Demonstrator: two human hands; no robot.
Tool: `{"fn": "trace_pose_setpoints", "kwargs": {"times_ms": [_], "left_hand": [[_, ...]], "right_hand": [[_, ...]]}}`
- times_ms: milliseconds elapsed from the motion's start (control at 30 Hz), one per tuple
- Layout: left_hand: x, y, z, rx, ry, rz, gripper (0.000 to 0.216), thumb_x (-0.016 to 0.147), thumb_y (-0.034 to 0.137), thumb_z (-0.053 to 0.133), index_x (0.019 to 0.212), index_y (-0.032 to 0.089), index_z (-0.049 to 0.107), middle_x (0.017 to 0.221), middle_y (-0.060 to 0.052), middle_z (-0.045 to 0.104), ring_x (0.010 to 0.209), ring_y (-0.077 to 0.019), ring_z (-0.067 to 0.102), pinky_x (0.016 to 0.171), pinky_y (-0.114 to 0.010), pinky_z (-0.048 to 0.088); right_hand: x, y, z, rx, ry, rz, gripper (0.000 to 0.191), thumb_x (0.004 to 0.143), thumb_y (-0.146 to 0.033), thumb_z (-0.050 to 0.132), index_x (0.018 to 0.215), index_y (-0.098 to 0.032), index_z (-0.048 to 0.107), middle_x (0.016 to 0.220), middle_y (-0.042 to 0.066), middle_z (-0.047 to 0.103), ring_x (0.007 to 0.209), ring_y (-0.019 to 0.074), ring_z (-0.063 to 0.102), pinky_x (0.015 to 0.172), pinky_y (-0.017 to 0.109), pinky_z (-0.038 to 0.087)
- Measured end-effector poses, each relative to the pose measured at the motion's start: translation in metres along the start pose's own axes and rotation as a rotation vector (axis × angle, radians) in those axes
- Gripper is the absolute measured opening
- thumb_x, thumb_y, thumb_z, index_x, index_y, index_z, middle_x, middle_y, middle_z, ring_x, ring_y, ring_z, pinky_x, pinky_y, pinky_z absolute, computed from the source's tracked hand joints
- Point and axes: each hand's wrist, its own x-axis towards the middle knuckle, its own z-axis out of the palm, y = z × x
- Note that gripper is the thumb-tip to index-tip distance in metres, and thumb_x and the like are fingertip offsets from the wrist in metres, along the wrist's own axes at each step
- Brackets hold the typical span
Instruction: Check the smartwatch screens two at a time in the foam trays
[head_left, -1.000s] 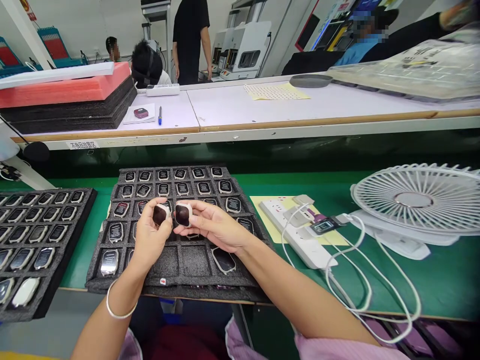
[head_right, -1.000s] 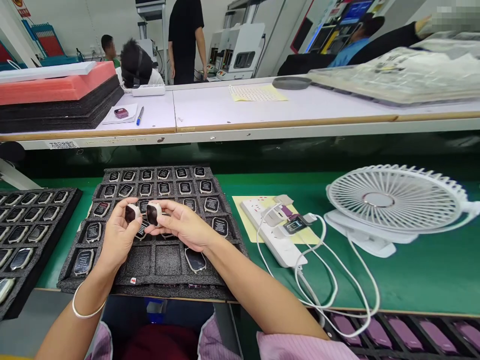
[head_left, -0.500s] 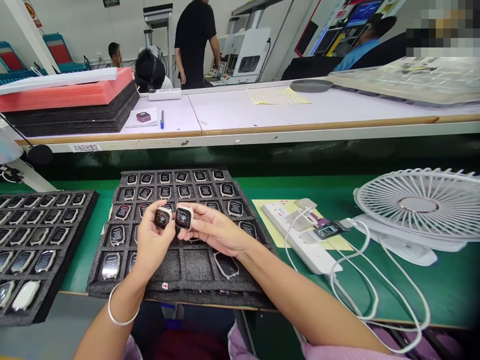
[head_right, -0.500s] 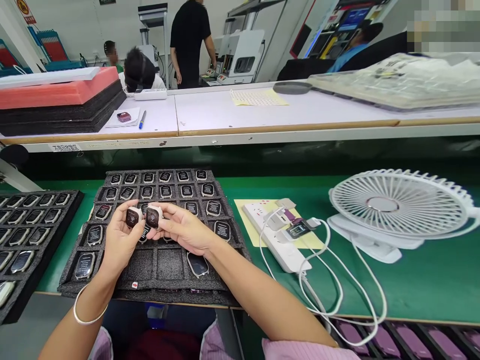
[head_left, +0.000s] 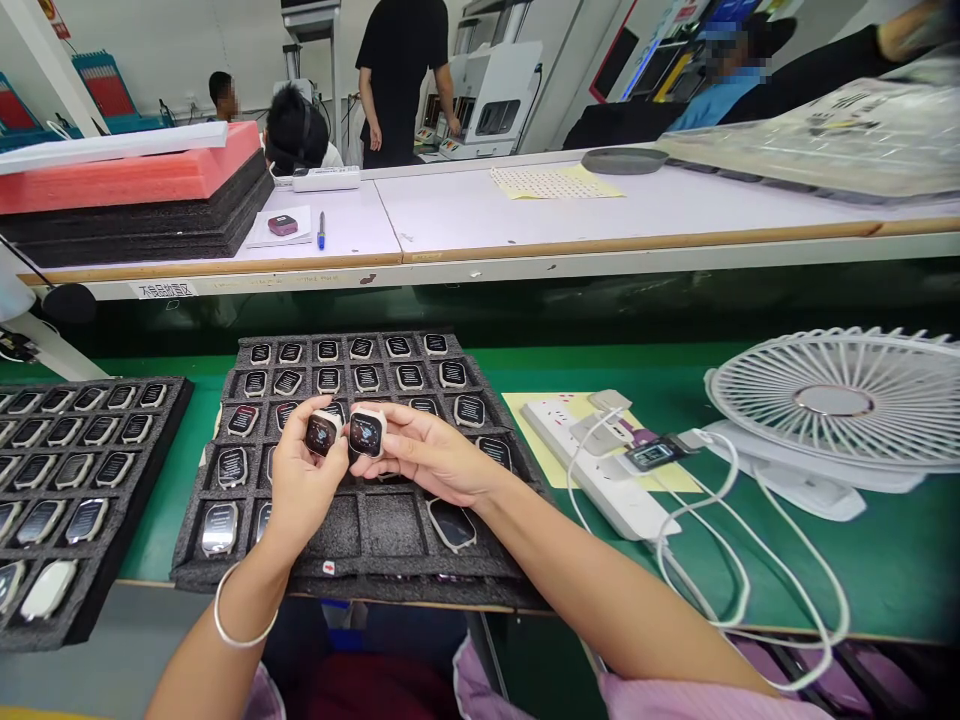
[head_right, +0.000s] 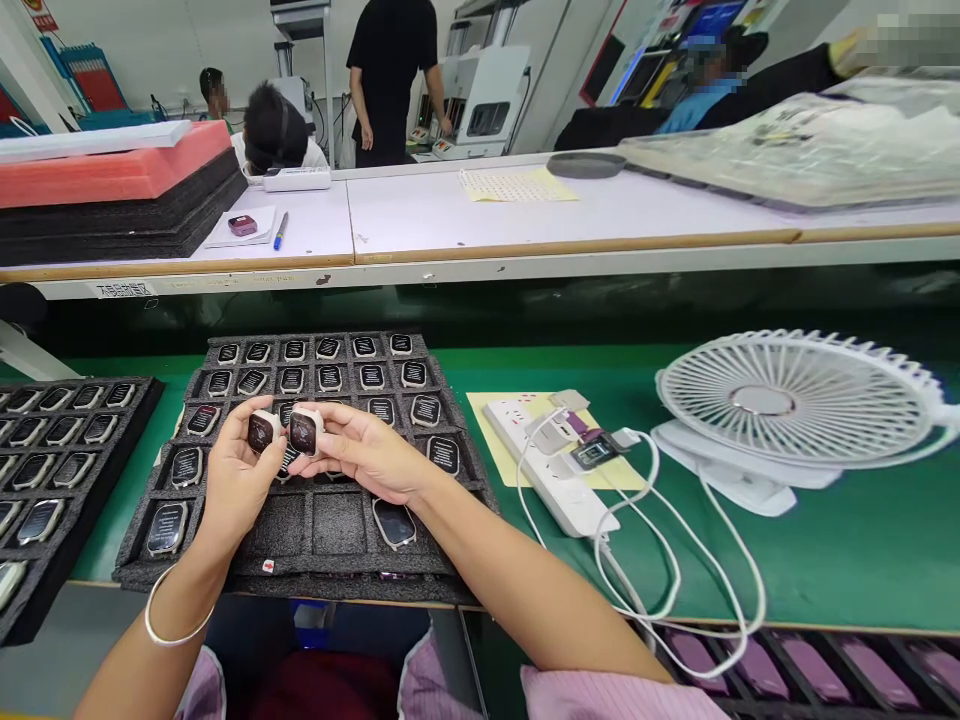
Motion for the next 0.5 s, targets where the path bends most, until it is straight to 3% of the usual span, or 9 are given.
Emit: {"fn": "trace_pose_setpoints", "kwargs": {"times_ms": [500], "left_hand": [[0.0003,-0.0003,-0.0008,0.033,0.004,0.016,0.040,0.078,0.024,0.067,0.118,0.022,0.059,0.090,0.000,0.062,0.076,-0.0143,0.058,0.072,-0.025,0.047]], "right_hand": [[0.0006,0.0003,0.0021,-0.018,0.004,-0.026,0.050,0.080,-0.034,0.083,0.122,-0.019,0.062,0.091,0.003,0.076,0.081,0.0162,0.076,0.078,0.029,0.059]]}}
